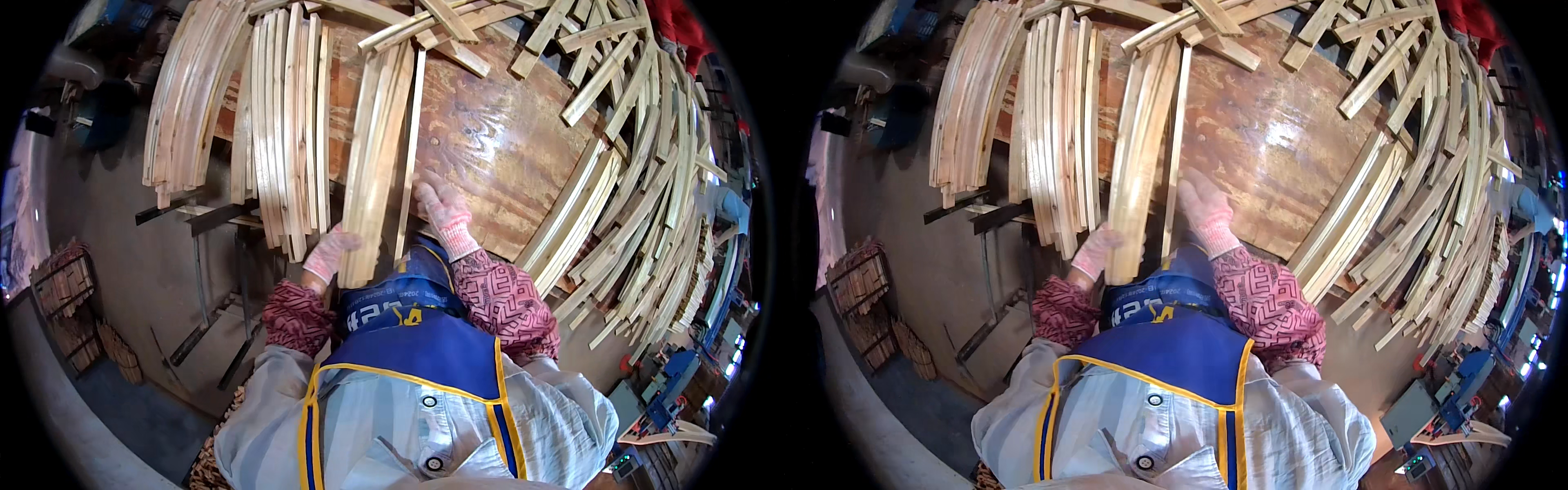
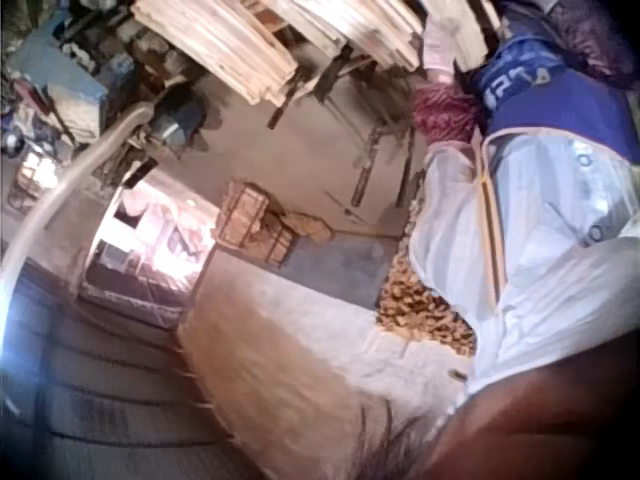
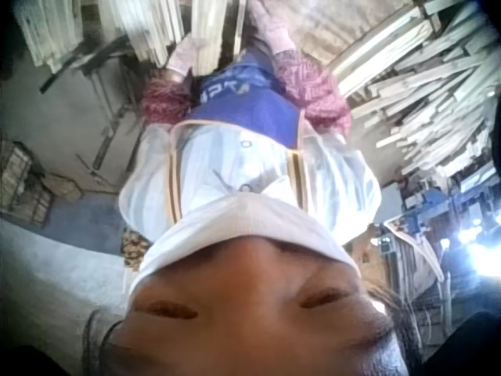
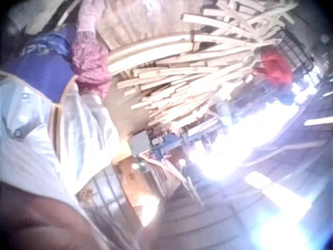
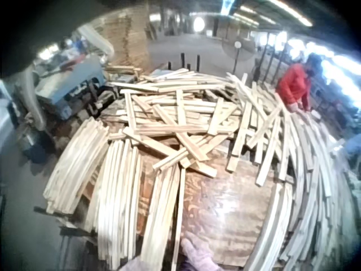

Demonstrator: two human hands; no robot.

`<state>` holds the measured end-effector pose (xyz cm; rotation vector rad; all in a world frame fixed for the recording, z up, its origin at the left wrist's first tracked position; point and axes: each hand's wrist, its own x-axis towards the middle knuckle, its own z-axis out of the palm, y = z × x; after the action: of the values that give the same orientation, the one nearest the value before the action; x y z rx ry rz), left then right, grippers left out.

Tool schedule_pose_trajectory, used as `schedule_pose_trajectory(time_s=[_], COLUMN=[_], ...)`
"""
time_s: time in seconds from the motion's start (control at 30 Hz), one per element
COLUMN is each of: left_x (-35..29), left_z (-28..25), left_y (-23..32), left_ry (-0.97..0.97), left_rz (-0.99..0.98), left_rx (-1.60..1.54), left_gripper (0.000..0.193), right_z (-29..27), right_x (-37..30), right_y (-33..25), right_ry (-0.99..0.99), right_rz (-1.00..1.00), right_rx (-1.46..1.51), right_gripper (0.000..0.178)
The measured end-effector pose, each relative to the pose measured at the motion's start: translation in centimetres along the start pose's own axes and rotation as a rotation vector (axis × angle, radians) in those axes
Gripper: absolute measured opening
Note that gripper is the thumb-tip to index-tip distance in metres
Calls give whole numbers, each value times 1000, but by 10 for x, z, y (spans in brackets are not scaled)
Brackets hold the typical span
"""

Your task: The person sorts thin wooden strips on a workbench, repeatedly picking up pieces, aligning them, and stacking them into neat piles. The hands move quickly and consistently throughout the clip.

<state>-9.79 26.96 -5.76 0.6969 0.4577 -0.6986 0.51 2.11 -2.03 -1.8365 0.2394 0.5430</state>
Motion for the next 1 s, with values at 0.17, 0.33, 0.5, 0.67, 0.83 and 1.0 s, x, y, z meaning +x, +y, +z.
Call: schedule_pose_trajectory(time_s=[0.17,0.33,0.5,0.67,0.83,1.0], left_x=[-40,-30,-15,-8,-12,-7], left_z=[49,53,38,57,41,59], left_y=[21,22,-2,3,15,32], left_ry=[-127,-67,54,100,83,248], left_rz=[-60,-42,3,73,23,135], left_rx=[-284,-185,21,172,169,613], left_gripper=[52,49,44,51,66,77], right_z=[43,24,-81,-86,-37,7], right_x=[-10,-9,-36,-58,-8,32], right_y=[-111,-75,-82,-25,-39,5], right_ry=[-240,23,-75,75,28,1], right_rz=[133,-12,96,163,320,163], right_rx=[-604,-389,-681,-648,-500,-176], right_gripper=[111,101,99,98,85,76])
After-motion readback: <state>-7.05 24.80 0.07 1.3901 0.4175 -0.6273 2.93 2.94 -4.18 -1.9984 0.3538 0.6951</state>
